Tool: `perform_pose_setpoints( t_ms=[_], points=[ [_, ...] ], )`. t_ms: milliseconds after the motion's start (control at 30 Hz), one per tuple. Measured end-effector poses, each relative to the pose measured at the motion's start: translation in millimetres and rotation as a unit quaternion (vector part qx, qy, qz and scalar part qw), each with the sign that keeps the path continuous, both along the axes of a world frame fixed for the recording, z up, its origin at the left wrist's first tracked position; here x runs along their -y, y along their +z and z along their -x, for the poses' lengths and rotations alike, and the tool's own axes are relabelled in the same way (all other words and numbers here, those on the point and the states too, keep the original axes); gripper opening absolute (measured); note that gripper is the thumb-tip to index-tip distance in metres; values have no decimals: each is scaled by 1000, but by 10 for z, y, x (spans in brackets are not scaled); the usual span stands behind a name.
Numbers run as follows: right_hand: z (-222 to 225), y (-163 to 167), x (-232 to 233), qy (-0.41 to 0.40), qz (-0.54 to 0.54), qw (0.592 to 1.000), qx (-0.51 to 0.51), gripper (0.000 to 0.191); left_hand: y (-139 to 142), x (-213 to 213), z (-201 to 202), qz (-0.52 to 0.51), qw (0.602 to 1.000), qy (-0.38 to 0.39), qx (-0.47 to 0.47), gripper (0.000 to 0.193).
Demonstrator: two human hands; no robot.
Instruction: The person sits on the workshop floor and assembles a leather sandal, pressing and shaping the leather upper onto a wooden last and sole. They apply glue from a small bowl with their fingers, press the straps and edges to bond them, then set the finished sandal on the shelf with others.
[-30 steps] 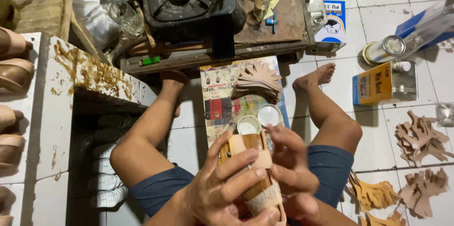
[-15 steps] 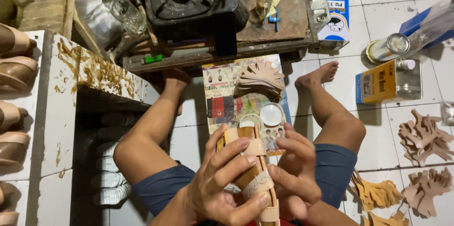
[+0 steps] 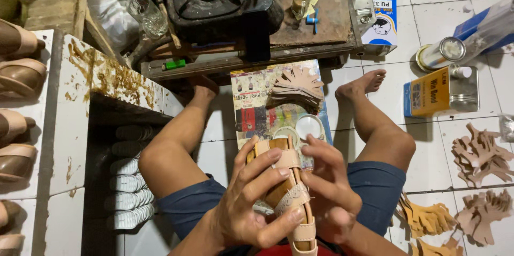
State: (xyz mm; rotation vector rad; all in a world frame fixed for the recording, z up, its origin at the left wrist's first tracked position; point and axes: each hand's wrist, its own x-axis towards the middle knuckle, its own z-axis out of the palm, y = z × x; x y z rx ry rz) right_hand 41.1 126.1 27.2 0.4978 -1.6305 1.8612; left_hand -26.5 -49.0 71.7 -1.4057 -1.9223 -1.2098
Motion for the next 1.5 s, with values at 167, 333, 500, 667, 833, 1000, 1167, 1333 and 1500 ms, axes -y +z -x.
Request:
perform_pose_setpoints(
  t_ms=[167, 333, 500, 667, 833, 1000, 1167, 1333, 1500],
  points=[
    [-17, -35, -94, 14, -3, 1000, -18, 53, -35, 23, 15, -6, 1000, -10, 17, 50],
    [-6, -38, 15, 17, -2, 1000, -18, 58, -74, 30, 23, 4, 999, 6, 32, 49],
    [23, -59, 15, -66, 27, 997, -41, 61, -121, 31, -12, -28, 996, 14, 87, 50],
    [-3, -43, -111, -48, 39, 997, 42, 54, -213, 60, -81, -39, 998, 29, 46, 45],
    [-52, 32, -152, 3, -10, 990, 141, 51, -354, 141, -196, -22, 1000, 15, -14, 43],
    [-45, 46, -148, 36, -12, 982, 184, 55, -392, 223, -245, 39, 999, 12, -31, 49],
    [-133, -7, -28, 55, -12, 991, 120, 57, -278, 168, -237, -28, 999, 17, 6, 42],
    [-143, -39, 25, 14, -11, 997, 77, 52, -153, 133, -199, -23, 999, 16, 16, 41],
    [-31, -3, 97, 89, 27, 995, 31, 61, -130, 162, -171, 1, 1000, 12, 11, 46]
  ],
)
